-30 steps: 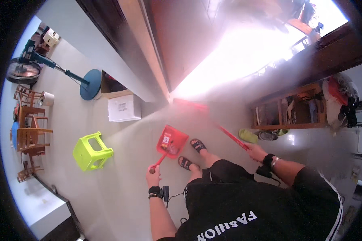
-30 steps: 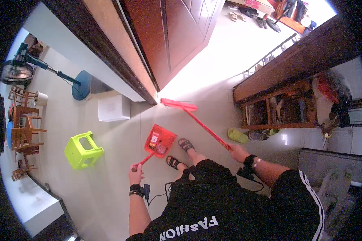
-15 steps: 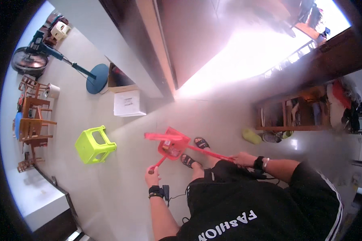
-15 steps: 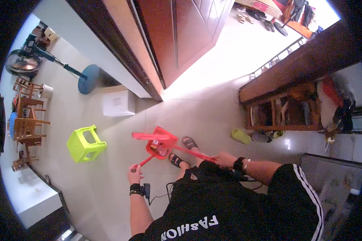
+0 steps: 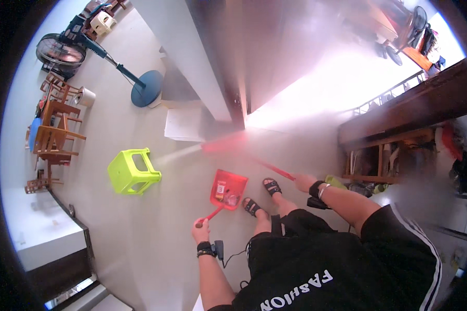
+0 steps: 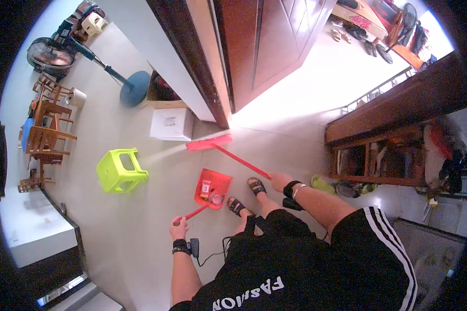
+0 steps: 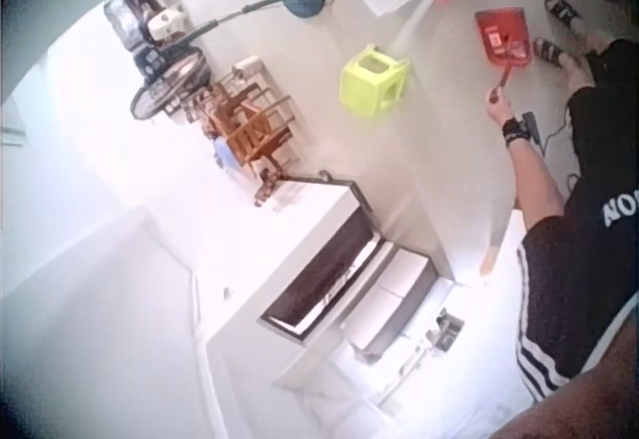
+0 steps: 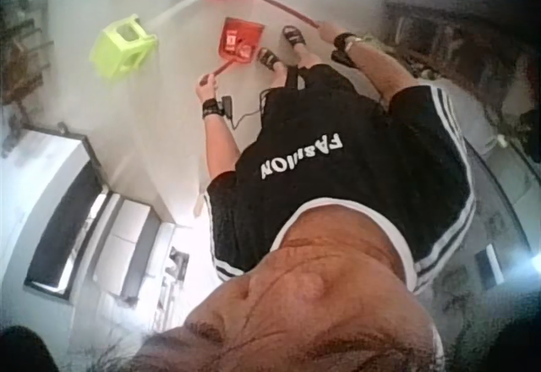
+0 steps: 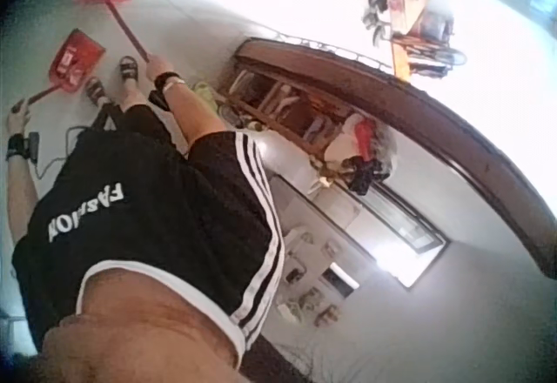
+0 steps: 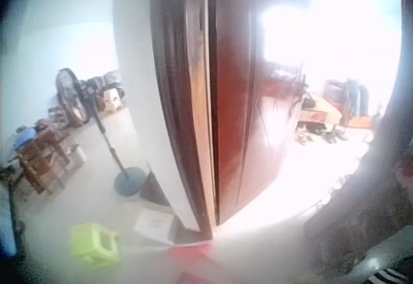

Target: The person sweeps debris from the floor into a dustpan using a broom, then cleans a bathroom sink and faucet with a cloth. Afterward, the person wipes a wall and unties a small plastic bag on a table.

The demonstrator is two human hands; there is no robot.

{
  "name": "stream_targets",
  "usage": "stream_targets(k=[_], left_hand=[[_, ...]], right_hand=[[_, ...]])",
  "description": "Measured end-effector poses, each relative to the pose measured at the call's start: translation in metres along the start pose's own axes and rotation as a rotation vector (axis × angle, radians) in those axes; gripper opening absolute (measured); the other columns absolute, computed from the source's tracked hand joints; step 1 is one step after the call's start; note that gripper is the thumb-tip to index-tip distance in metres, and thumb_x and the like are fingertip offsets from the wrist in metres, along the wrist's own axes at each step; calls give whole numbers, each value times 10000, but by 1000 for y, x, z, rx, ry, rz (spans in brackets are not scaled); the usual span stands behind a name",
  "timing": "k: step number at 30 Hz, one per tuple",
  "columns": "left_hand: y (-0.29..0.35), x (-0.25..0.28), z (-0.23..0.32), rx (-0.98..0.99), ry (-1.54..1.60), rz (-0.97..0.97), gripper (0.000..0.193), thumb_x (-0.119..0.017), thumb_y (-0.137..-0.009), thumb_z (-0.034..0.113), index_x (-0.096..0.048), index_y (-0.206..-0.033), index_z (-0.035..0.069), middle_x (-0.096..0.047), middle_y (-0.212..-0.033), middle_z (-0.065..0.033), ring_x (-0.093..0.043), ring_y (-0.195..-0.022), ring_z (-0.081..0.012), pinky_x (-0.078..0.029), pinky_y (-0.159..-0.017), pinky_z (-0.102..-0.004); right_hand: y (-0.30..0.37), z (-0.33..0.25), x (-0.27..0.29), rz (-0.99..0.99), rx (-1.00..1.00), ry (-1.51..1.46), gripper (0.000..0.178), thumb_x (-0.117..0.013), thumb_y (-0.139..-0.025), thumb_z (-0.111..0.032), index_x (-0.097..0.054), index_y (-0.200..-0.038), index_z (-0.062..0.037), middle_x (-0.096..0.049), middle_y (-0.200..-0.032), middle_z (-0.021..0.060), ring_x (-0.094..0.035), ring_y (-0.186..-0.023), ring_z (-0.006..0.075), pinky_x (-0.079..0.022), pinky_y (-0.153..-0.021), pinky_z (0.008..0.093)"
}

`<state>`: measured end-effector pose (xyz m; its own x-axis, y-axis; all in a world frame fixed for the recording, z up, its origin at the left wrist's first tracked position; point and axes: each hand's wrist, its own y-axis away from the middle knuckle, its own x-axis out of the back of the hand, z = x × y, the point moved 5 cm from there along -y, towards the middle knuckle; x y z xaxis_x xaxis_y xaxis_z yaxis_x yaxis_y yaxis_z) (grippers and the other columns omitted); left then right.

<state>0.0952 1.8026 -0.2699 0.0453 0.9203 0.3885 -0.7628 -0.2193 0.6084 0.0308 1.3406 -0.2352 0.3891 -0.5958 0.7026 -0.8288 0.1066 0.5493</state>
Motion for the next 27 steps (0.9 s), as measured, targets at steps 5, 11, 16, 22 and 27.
stream_targets(k=[5, 11, 16, 22, 27], left_hand=[[-12, -4, 0, -12, 19, 4, 218, -675, -800, 160, -606, -966, 37, -582, -735, -29, -538, -582, -101, -435, -467, -234], [-18, 3, -13, -69, -101, 8, 223, -660, -816, 151, -593, -982, 17, -597, -786, -48, -559, -608, -106, -445, -482, -219], [-18, 15, -31, -178, -93, 31, 231, -662, -813, 152, -592, -992, 23, -596, -788, -36, -556, -605, -97, -455, -503, -215], [-19, 26, -41, -109, -116, 10, 236, -673, -806, 152, -596, -987, 22, -588, -764, -26, -547, -593, -93, -439, -484, -221], [-24, 25, -34, -128, -134, 48, 250, -691, -785, 173, -622, -963, 11, -622, -779, -58, -571, -676, -129, -465, -617, -272]], right_hand=[[34, 5, -31, -465, -277, -176, 317, -479, -842, -202, -600, -1135, -190, -628, -867, 235, -622, -808, 376, -481, -709, 451], [99, -20, -5, -437, 24, -195, 334, -463, -870, -234, -577, -1181, -190, -626, -830, 240, -618, -749, 389, -485, -672, 447], [108, 4, 0, -255, -91, 2, 366, -439, -876, -175, -530, -1230, -180, -623, -860, 236, -614, -803, 392, -483, -704, 467], [76, 9, -21, -242, -294, -169, 364, -465, -861, -197, -522, -1219, -164, -617, -832, 220, -598, -760, 409, -486, -659, 471], [74, -31, -41, -450, -122, -269, 312, -482, -857, -202, -570, -1150, -142, -614, -730, 177, -611, -646, 306, -486, -611, 422]])
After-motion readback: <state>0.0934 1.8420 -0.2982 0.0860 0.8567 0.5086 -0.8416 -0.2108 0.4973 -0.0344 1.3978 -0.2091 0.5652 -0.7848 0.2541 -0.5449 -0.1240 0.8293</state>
